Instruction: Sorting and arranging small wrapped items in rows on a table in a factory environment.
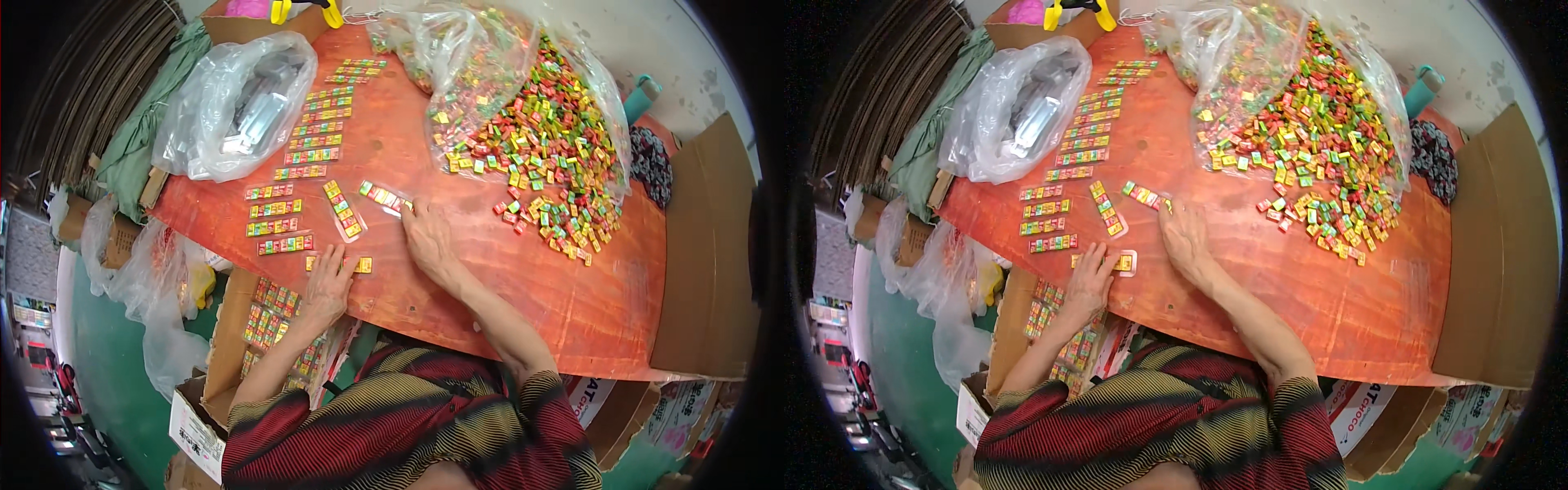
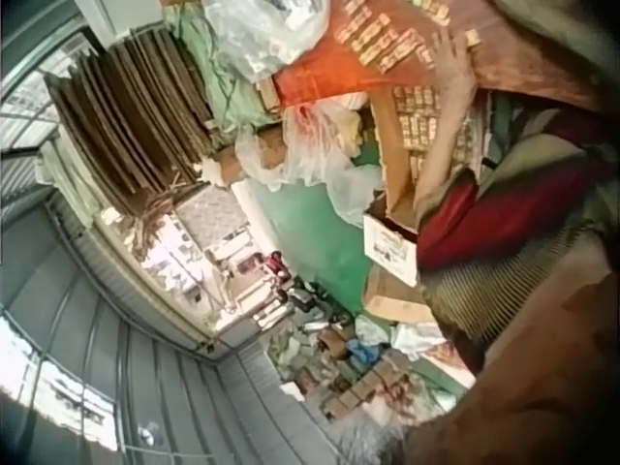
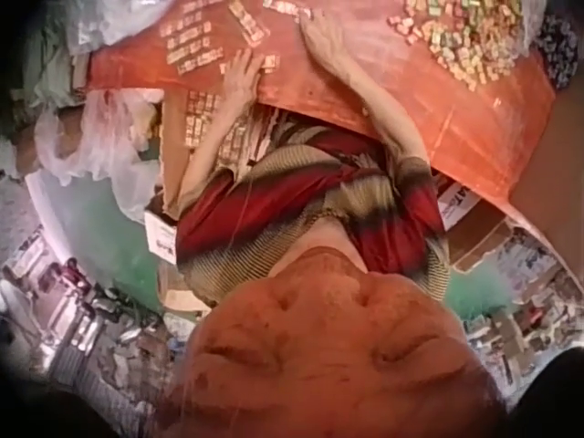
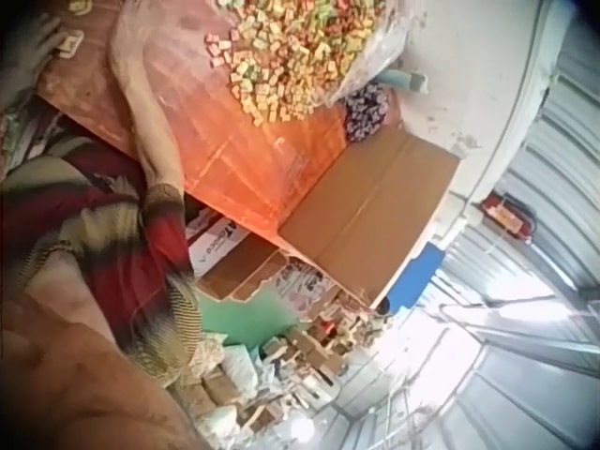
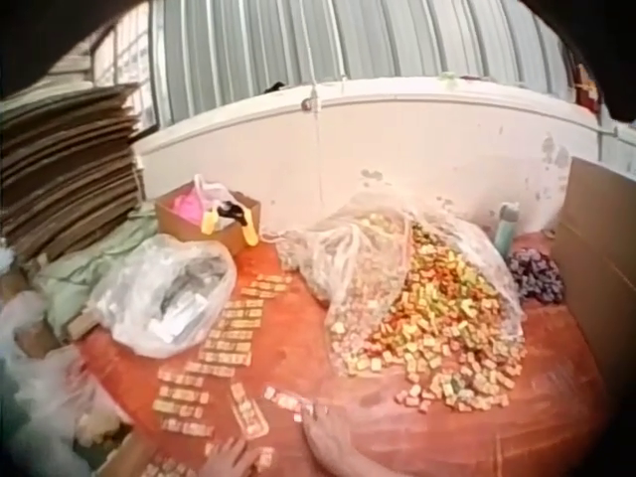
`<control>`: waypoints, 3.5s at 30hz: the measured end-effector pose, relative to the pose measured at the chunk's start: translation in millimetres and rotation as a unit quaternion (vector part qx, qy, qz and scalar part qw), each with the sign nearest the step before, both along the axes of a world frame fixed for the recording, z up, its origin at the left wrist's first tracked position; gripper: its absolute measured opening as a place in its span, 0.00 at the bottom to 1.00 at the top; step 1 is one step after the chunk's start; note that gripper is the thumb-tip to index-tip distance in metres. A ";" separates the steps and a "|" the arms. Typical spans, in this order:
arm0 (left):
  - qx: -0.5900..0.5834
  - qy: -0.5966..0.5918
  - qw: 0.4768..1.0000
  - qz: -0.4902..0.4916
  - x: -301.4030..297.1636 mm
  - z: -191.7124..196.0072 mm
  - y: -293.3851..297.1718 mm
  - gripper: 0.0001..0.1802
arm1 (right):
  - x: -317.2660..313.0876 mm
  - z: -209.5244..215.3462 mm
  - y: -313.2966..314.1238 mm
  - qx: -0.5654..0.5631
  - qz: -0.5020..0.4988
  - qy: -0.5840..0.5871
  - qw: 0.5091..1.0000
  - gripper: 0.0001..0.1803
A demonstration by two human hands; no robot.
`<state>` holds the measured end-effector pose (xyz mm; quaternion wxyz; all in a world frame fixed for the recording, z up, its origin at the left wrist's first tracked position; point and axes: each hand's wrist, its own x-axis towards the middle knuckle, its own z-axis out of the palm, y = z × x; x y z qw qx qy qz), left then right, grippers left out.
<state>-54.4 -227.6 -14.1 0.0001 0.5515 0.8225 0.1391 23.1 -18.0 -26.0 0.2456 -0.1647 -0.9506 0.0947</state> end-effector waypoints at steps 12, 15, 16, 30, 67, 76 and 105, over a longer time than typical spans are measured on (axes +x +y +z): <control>0.022 -0.038 0.998 0.037 11.3 -8.3 0.7 0.24 | -72.5 11.3 -40.8 -0.021 -0.055 -0.070 0.996 0.36; 0.033 -0.050 0.998 0.033 10.8 -9.0 8.1 0.24 | -65.3 -0.7 -28.2 -0.006 -0.023 -0.066 0.998 0.33; 0.041 -0.047 0.998 0.029 9.6 -11.3 11.8 0.24 | -58.7 -1.9 -20.6 -0.005 -0.029 -0.070 0.997 0.33; 0.098 -0.053 0.994 0.001 -5.3 -4.5 57.1 0.24 | 11.5 7.6 19.1 -0.041 0.084 0.022 0.995 0.20; 0.178 -0.185 0.957 -0.136 88.5 -3.3 225.3 0.17 | 162.2 19.0 77.0 -0.073 -0.164 0.079 0.981 0.14; 0.139 -0.168 0.958 -0.184 85.9 -10.8 223.7 0.17 | 177.6 6.7 74.7 -0.028 -0.212 -0.020 0.977 0.07; 0.056 -0.238 0.937 -0.249 73.2 -1.1 217.4 0.11 | 147.4 14.4 66.6 -0.116 -0.142 0.028 0.983 0.09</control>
